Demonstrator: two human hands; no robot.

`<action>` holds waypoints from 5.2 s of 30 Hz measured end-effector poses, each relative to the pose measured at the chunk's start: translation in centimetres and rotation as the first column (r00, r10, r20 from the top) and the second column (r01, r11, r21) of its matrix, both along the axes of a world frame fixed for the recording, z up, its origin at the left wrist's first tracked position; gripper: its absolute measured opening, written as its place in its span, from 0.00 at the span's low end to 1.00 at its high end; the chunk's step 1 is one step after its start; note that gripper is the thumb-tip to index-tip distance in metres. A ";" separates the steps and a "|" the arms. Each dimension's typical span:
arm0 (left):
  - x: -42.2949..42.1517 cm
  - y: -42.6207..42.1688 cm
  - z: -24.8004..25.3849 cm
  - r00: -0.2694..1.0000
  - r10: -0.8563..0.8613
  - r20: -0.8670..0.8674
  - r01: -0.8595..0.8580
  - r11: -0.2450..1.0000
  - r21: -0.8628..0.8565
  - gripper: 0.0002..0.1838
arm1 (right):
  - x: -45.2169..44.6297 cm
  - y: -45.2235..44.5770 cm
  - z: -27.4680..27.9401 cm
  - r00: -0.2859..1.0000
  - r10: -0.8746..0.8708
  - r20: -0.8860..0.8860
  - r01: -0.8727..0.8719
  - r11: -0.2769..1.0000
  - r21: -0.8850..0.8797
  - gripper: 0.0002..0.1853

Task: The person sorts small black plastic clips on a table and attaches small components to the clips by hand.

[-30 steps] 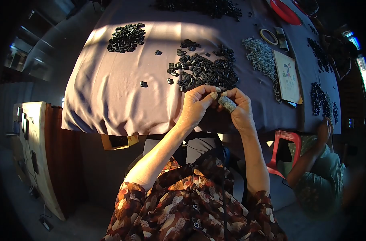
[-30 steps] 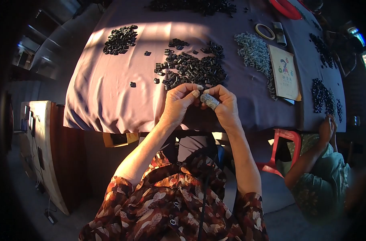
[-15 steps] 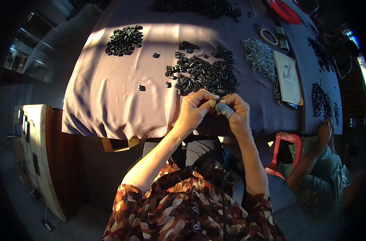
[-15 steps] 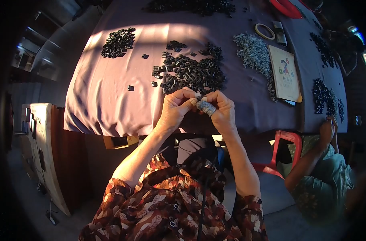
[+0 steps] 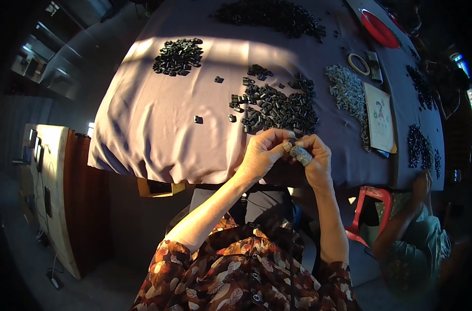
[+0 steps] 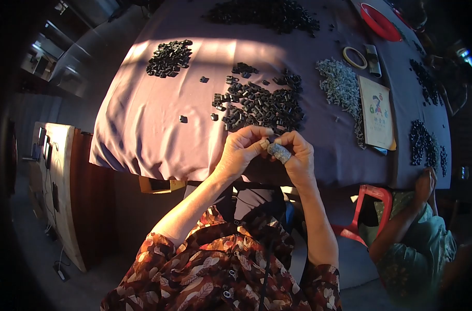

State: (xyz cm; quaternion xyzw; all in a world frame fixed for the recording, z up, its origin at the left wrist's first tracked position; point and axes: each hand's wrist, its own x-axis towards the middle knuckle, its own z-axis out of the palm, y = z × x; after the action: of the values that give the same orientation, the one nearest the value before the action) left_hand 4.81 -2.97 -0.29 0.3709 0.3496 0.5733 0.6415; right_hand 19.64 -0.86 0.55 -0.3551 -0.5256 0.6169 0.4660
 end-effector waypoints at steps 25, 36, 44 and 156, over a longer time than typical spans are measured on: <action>0.0 -0.6 0.4 0.974 -0.001 -0.226 0.031 0.991 0.131 0.08 | 0.7 -0.4 -0.2 0.986 -0.041 0.161 0.025 0.995 0.101 0.08; -0.4 -0.3 0.0 0.995 -0.087 -0.044 0.089 0.995 0.050 0.06 | 0.5 0.2 0.0 0.998 0.029 0.062 -0.030 1.000 0.006 0.08; -0.1 0.0 -0.5 0.994 -0.055 0.091 0.053 0.998 0.028 0.08 | 0.3 -0.3 -0.4 0.998 -0.030 -0.049 0.030 1.000 0.007 0.05; 0.4 -0.5 -0.2 0.996 0.013 0.089 -0.014 1.000 0.018 0.08 | -0.9 -1.0 0.4 0.946 -0.169 0.275 0.144 0.983 0.111 0.13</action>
State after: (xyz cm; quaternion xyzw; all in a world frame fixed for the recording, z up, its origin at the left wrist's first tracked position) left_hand 5.17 -3.44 -0.46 0.3487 0.3180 0.5967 0.6490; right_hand 18.72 -1.91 0.98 -0.4591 -0.5842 0.4965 0.4488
